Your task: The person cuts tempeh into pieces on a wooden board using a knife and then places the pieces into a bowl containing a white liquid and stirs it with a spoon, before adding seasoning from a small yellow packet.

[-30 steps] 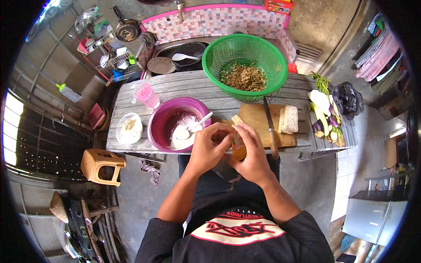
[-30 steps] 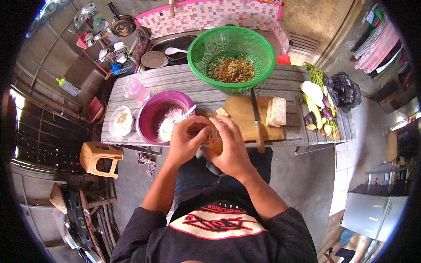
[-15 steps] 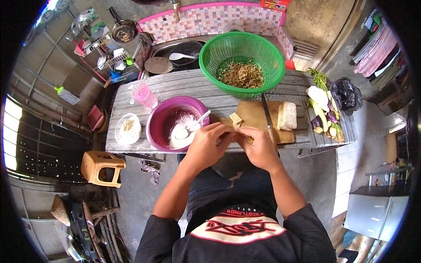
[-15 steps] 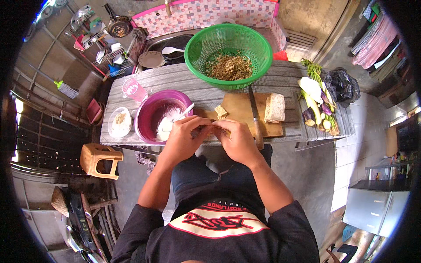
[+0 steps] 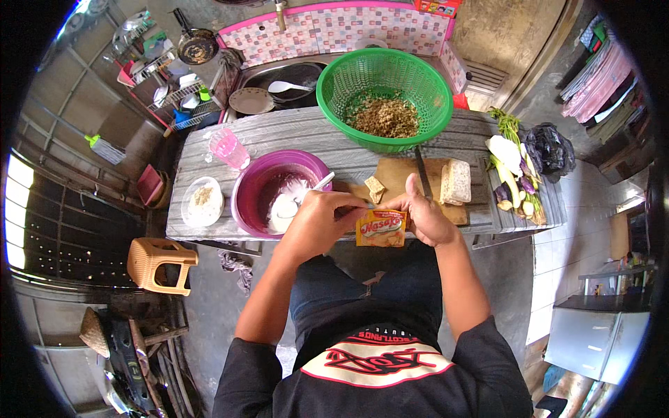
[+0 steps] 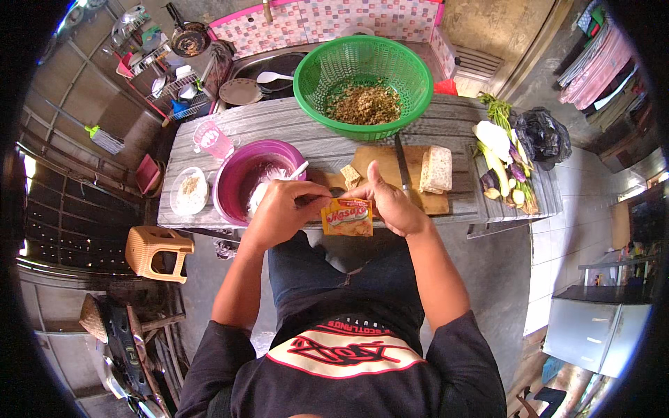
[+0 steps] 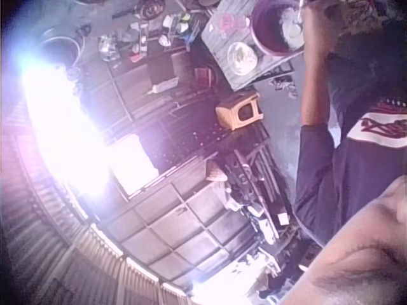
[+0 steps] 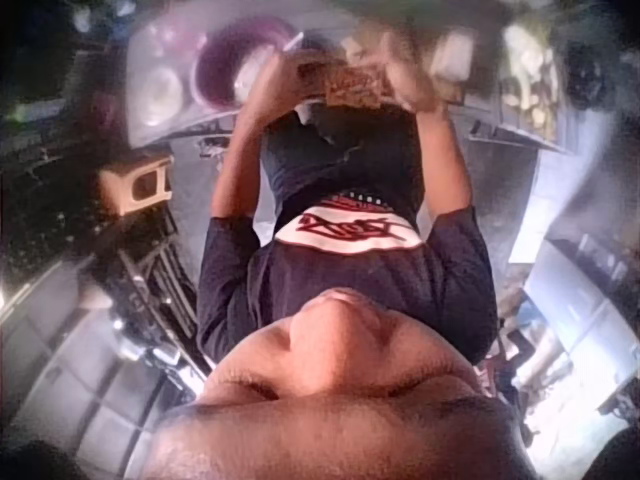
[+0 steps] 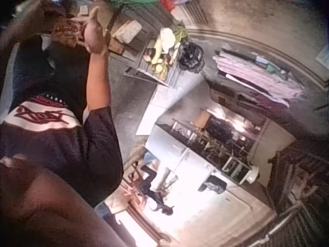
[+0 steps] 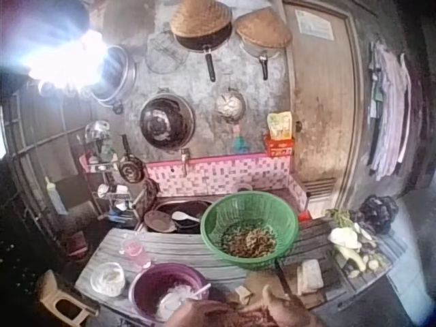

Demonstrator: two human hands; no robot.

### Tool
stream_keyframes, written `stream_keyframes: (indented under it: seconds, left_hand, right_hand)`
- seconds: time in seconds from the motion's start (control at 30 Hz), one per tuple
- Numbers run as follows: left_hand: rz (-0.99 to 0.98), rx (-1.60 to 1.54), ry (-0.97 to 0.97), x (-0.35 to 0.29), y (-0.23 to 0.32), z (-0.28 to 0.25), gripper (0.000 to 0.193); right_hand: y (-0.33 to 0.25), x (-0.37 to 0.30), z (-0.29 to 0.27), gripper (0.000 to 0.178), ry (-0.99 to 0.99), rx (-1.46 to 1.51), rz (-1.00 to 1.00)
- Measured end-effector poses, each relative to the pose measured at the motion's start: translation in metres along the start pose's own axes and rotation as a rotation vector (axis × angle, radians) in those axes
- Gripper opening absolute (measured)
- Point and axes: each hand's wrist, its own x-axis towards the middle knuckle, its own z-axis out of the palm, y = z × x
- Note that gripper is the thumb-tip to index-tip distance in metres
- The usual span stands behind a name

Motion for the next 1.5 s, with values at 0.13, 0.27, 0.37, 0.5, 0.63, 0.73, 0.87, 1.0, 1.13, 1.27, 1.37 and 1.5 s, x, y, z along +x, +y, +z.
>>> stream_keyframes:
  seconds: [0.13, 0.27, 0.37, 0.5, 0.63, 0.73, 0.87, 1.0, 1.13, 1.27, 1.37, 1.5]
  left_hand:
    - [-0.019, -0.009, -0.022, 0.0, 0.0, -0.001, 0.016]
    - [0.013, -0.003, 0.005, -0.001, -0.005, 0.005, 0.017]
    - [0.014, 0.021, -0.003, 0.0, -0.005, 0.004, 0.016]
    - [0.289, 0.225, -0.007, 0.002, -0.004, 0.002, 0.011]
    - [0.4, 0.365, -0.074, 0.002, -0.013, 0.004, 0.017]
    - [0.327, 0.218, -0.054, -0.004, -0.02, 0.012, 0.013]
    - [0.257, 0.072, -0.07, -0.008, -0.025, 0.019, 0.019]
    - [0.133, -0.028, -0.028, -0.012, -0.03, 0.028, 0.02]
    - [-0.102, -0.16, -0.081, -0.013, -0.027, 0.027, 0.02]
    - [0.089, -0.103, -0.037, -0.018, -0.036, 0.025, 0.02]
    - [0.359, 0.232, 0.007, -0.017, -0.03, 0.02, 0.016]
    - [0.421, 0.344, -0.068, -0.012, -0.028, 0.02, 0.017]
  right_hand:
    - [-0.006, 0.001, 0.019, 0.039, 0.103, -0.599, -0.131]
    - [-0.006, 0.003, 0.03, 0.023, 0.159, -0.89, -0.195]
    - [-0.003, 0.005, 0.033, 0.018, 0.19, -0.944, -0.274]
    - [0.005, 0.008, 0.039, 0.016, 0.227, -1.181, -0.352]
    - [0.015, 0.01, 0.043, 0.008, 0.215, -1.313, -0.574]
    - [0.025, 0.011, 0.044, 0.007, 0.23, -1.334, -0.742]
    - [0.033, 0.011, 0.042, 0.011, 0.192, -1.358, -0.846]
    - [0.038, 0.013, 0.044, 0.016, 0.218, -1.498, -0.912]
    - [0.041, 0.012, 0.041, 0.014, 0.194, -1.65, -0.983]
    - [0.026, 0.007, 0.041, 0.015, 0.201, -1.494, -0.739]
    - [0.021, 0.004, 0.041, 0.01, 0.153, -1.457, -0.646]
    - [0.021, 0.003, 0.031, 0.007, 0.154, -1.414, -0.6]
